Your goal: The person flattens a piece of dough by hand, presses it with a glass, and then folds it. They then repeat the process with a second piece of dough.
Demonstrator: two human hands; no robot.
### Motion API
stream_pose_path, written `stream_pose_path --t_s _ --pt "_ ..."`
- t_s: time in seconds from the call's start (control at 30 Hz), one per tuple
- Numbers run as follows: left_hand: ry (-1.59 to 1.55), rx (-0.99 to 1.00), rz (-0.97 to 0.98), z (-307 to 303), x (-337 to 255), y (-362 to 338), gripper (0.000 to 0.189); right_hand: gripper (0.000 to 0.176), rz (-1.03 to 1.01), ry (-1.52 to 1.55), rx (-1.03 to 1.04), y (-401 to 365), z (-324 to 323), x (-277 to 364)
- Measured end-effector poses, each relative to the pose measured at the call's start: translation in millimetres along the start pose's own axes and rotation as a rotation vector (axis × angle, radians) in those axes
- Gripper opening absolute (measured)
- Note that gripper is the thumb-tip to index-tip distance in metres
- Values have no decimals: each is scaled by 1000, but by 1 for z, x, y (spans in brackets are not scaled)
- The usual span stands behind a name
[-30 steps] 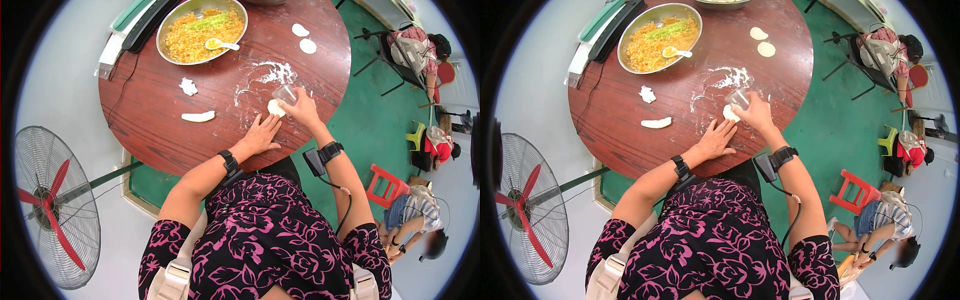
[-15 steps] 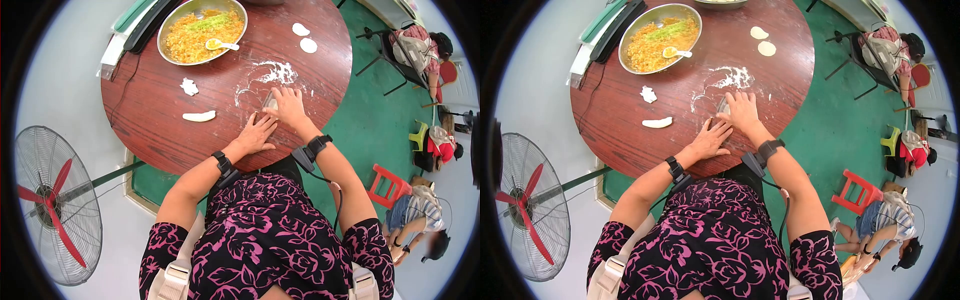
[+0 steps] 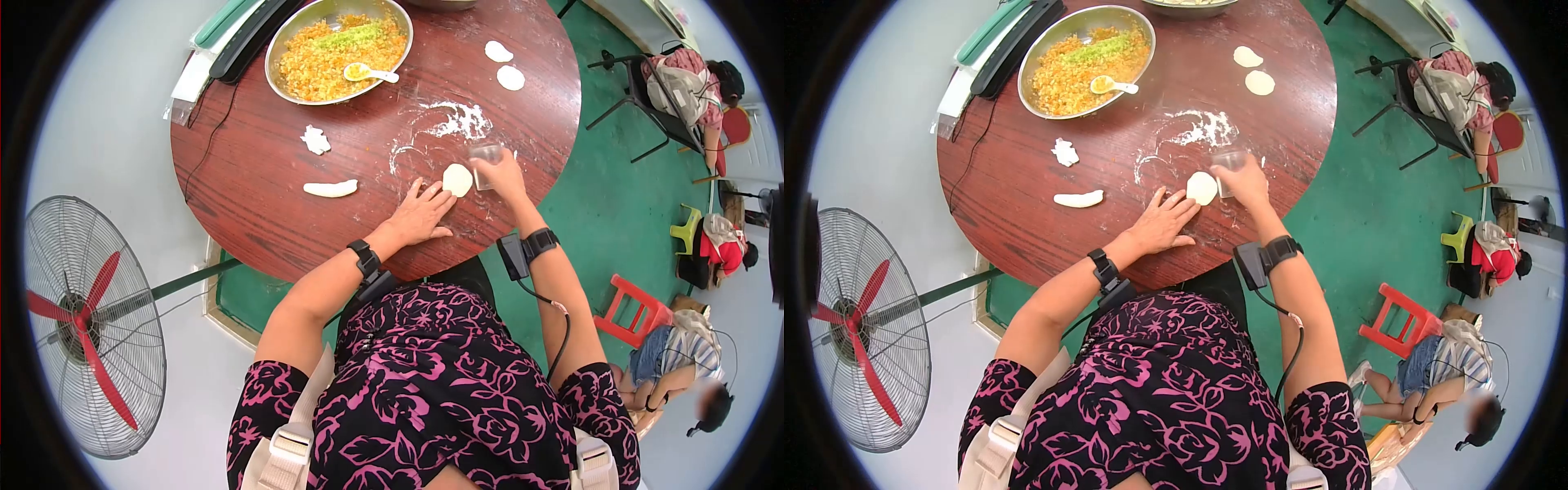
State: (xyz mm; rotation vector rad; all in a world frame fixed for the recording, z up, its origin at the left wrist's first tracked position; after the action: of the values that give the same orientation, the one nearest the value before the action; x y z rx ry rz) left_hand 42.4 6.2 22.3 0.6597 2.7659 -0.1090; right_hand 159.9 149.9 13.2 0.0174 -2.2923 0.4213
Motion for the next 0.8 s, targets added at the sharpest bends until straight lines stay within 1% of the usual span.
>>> stream_pose_path --t_s 0.03,0.1,0.13,0.17,0.2,0.23,0.27,0.3,0.33,0.37,0.4,0.43,0.47,0.57,0.67,0.7,0.77,0.8 --pt "9 5 8 -3 5 2 71 62 60 255 47 -1 -1 -12" --pt "41 -3 28 -9 16 6 68 61 141 511 28 -8 -7 -34" --pt "79 -9 -1 -14 27 8 67 60 182 641 15 -10 -8 -45" --pt "117 -14 -27 -20 37 10 66 62 209 557 23 -11 -9 -53" --pt "154 -19 -53 -23 44 12 65 62 165 483 38 -12 -9 -55" --pt "168 -144 -63 -35 44 13 64 62 123 409 55 -19 -9 -47" --pt "140 -158 -64 -33 39 13 64 62 79 335 75 -25 -7 -37" --pt "115 -172 -68 -28 27 14 65 64 14 191 69 -29 -8 -25" --pt "91 -185 -72 -25 15 14 66 64 -82 97 47 -32 -8 -7" --pt "32 -10 -136 -13 4 16 73 64 -178 3 26 -36 -7 12" --pt "-15 -93 -119 -5 -4 7 82 65 -272 -92 3 -40 -5 32" --pt "-17 -84 -139 1 -7 1 84 66 -329 -146 71 -41 4 48" --pt "-21 -73 -158 3 -8 -2 86 67 -446 -243 87 -43 14 63" --pt "-20 16 -133 5 -5 -6 86 70 -798 -511 166 -58 46 97" --pt "-67 76 -99 4 -2 -11 83 72 -962 -733 242 -57 81 102" --pt "-54 50 -105 1 -1 -11 81 77 -935 -801 245 -46 87 98" --pt "-33 2 -109 -1 -3 -14 79 76 -816 -808 242 -30 81 103" --pt "-44 13 -112 1 -2 -14 78 76 -754 -813 236 -23 76 104"
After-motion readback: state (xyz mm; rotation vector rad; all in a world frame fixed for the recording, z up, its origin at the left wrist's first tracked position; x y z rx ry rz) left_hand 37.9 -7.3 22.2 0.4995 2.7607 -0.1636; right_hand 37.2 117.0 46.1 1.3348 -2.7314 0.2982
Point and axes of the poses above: each hand's wrist, its own y-axis towards the middle knuckle, its own z-axis out of the palm, x = y × z, the point moved 10 cm from there along y, towards the middle knuckle, and after that the axes turned 2 degrees about -z, right-handed, at the moved point
